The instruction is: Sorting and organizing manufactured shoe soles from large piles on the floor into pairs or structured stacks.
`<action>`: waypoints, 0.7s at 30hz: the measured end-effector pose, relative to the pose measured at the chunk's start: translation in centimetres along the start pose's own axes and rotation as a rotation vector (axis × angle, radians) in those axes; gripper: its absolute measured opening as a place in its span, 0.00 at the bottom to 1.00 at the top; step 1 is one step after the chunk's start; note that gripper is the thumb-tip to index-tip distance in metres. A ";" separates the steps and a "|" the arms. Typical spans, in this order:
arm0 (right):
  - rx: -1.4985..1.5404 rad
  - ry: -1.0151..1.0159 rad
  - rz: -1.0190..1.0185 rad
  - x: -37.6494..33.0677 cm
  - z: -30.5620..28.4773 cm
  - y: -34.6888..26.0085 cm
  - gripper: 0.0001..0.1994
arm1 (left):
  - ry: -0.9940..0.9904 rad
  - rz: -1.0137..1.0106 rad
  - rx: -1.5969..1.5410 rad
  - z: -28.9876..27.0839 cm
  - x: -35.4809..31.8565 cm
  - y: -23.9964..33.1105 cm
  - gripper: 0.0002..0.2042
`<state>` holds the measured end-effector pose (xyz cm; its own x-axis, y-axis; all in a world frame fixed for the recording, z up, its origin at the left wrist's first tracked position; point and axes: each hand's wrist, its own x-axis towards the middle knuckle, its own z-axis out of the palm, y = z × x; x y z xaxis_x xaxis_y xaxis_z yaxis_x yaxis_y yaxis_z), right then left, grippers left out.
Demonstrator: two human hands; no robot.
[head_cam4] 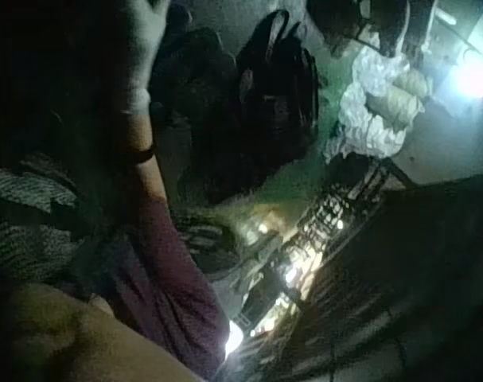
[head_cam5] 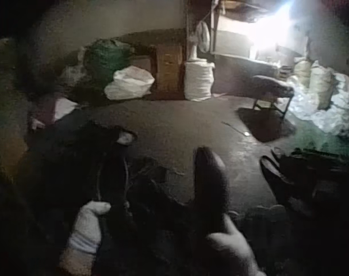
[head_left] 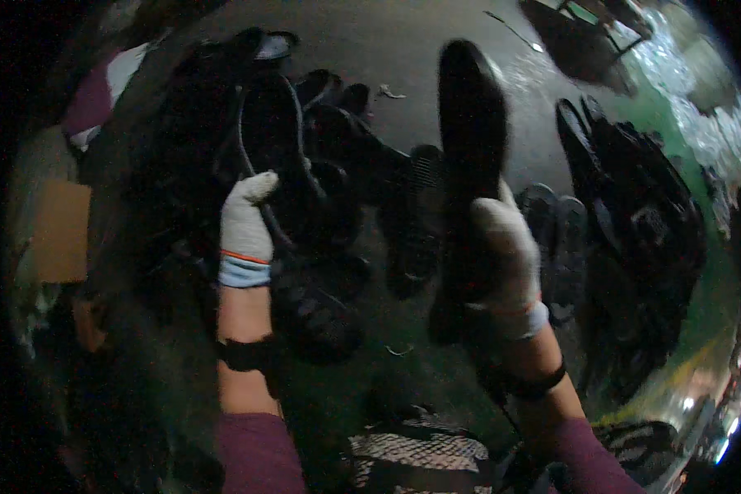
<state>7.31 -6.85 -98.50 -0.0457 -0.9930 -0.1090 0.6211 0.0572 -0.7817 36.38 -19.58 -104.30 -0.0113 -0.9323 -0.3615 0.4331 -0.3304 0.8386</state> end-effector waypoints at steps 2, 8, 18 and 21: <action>-0.299 0.052 -0.256 1.0 2.2 1.5 0.43 | 0.029 0.138 0.214 1.8 -0.4 -3.7 0.15; -1.599 0.307 -0.596 -0.2 -1.0 1.0 0.47 | 0.106 0.125 0.159 13.1 -4.9 -11.6 0.28; -1.293 0.266 -0.433 -3.6 -9.9 4.2 0.39 | -0.334 -0.087 0.167 15.8 -7.9 -17.1 0.07; -0.103 0.291 -0.100 -5.2 -11.6 1.8 0.31 | -0.486 0.045 0.122 17.2 -7.8 -14.7 0.14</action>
<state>-0.45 -0.34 -106.44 -0.3336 -0.9237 -0.1885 0.5205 -0.0138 -0.8538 14.61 -9.96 -106.78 -0.4263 -0.8970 -0.1169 0.3343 -0.2763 0.9010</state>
